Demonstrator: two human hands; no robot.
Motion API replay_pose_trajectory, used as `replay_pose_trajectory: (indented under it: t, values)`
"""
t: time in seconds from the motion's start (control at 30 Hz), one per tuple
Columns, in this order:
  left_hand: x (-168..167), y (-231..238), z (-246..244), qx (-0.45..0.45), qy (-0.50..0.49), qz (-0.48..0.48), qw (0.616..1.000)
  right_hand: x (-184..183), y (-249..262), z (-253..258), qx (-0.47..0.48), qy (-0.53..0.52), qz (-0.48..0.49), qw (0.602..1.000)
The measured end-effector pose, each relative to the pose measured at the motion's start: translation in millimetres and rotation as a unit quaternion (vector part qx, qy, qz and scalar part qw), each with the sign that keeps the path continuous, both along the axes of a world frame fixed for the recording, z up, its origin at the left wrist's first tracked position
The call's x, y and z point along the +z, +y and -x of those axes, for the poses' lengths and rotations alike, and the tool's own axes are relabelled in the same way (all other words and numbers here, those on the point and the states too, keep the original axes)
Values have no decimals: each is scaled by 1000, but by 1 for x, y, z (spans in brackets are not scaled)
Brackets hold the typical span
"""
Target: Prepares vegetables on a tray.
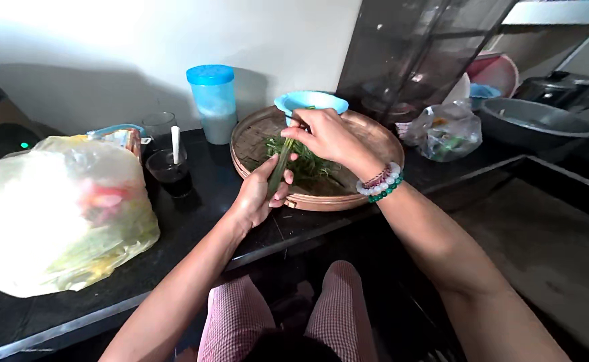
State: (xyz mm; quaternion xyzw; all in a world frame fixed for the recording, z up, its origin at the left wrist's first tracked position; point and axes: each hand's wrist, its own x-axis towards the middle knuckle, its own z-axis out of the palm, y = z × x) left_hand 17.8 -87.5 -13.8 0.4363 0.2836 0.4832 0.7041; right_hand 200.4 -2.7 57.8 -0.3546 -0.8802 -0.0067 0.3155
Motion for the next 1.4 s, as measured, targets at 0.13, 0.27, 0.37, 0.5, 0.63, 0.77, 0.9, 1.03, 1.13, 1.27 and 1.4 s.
replay_pose_trajectory:
  t: [0.13,0.27,0.37,0.5,0.63,0.77,0.9,1.03,1.13,1.27,1.4]
  values:
    - [-8,-5,-8,58,28,-18,998,-12,-16,-4,-101,11,-16,995]
    - [-17,-2,-12,116,4,-27,993,-34,-70,8,-129,-11,5,992]
    - [-13,2,-15,142,-29,-13,989,-62,-76,16,-121,-35,-40,991]
    - [-8,-1,-22,162,-21,-5,987,-71,-60,11,-133,-39,-55,989]
    - [2,2,-28,149,19,-7,989,-53,-62,-3,-153,-22,-60,986]
    - [11,-1,-40,129,57,-29,990,-41,-25,-42,-163,71,11,984]
    - [13,16,-37,105,76,-48,990,-27,-34,-51,-141,204,168,954]
    - [13,25,-41,86,124,-57,987,-21,4,-54,-80,136,136,978]
    - [10,28,-35,88,161,-71,980,-12,15,-56,-57,18,68,996]
    - [9,26,-33,71,159,-84,981,-17,-4,-51,-96,-87,-83,988]
    - [7,33,-34,112,99,-40,988,-38,-39,-20,-58,-20,-113,992]
